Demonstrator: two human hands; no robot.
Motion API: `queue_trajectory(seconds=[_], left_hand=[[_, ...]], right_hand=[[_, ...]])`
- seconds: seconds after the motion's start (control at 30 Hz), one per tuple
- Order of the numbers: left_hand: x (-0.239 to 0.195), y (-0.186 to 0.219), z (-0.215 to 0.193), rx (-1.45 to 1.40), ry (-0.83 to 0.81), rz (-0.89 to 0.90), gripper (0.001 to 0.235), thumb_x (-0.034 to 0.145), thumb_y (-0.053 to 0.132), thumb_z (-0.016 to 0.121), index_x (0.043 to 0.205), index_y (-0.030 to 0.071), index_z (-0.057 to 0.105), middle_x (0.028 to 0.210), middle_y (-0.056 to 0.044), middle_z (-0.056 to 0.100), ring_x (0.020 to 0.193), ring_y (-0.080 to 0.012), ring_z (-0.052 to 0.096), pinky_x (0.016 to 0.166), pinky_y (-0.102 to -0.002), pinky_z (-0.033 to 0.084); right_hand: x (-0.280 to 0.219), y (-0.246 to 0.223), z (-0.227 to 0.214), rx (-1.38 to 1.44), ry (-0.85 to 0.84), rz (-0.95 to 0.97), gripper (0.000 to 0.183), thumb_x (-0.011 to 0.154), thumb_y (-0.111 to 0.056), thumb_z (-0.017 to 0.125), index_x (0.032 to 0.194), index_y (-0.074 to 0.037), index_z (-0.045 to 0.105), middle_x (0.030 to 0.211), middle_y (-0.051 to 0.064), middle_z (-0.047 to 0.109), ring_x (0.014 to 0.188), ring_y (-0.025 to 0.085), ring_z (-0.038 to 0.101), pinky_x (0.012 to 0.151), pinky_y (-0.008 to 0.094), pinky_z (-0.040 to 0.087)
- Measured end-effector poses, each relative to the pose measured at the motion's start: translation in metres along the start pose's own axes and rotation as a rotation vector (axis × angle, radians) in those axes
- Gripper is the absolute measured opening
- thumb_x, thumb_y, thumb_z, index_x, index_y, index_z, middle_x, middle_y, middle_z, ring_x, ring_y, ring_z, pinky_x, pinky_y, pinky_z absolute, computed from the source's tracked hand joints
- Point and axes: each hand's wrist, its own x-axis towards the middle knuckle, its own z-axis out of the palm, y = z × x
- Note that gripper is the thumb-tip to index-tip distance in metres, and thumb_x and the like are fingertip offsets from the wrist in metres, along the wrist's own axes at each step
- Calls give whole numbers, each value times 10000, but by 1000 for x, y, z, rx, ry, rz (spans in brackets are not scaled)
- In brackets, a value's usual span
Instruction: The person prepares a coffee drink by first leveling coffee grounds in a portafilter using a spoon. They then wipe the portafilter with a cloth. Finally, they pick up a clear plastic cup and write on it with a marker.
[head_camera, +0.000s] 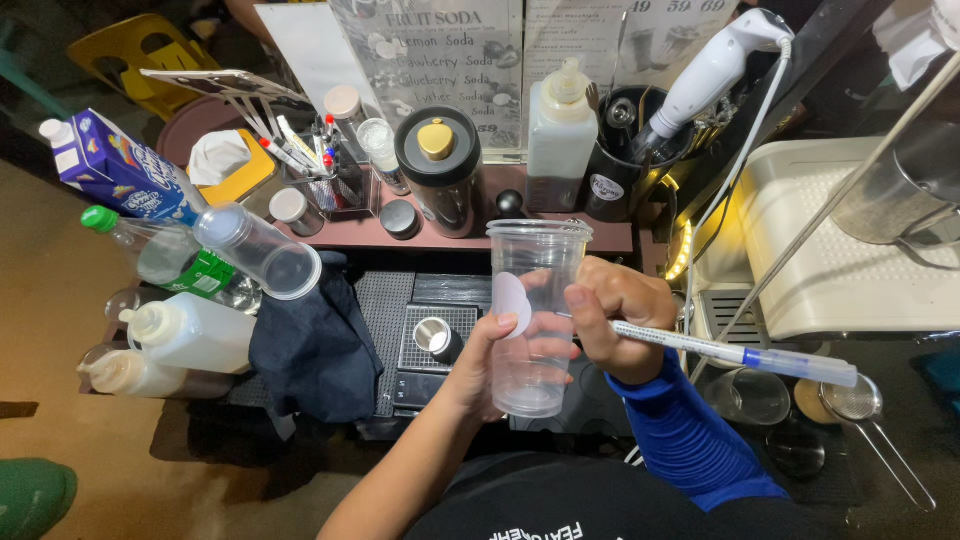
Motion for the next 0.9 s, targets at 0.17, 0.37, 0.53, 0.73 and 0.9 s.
queue_trajectory(seconds=[0.17,0.37,0.53,0.73,0.9], left_hand=[[-7,1,1,-8,12,-10,936,846,467,668,1600,83,269,1136,-198,635,980,-293,703,796,-441,617],[-15,1,2,-16,3,-11,941,834,471,673,1599,102,268,1164,-201,642,982,-283,697,810,-437,608],[-19,-1,-2,-28,8,1,943,836,471,679,1597,87,279,1151,-204,637,989,-297,695,809,-456,608],[-23,-5,-9,-41,-19,23,943,842,457,678,1605,92,261,1167,-222,631,1000,-306,694,812,-469,614],[-23,1,-26,103,94,117,932,794,381,701,1566,116,249,1152,-210,627,965,-300,703,769,-470,626]], right_hand=[[0,-6,0,5,-42,-24,382,962,66,618,687,-77,393,635,19,516,567,111,441,583,295,377],[0,-11,6,69,-6,34,343,961,88,574,691,-57,421,651,29,570,558,116,499,569,279,409],[-2,-13,10,9,-30,-4,376,970,79,610,696,-63,395,651,28,517,576,122,454,590,290,385],[-9,5,7,449,-7,-8,292,1018,-208,659,841,-27,513,676,22,558,591,120,472,613,286,389],[-22,12,-12,312,177,76,344,1025,-330,728,903,-53,566,617,-13,584,520,40,546,571,206,411]])
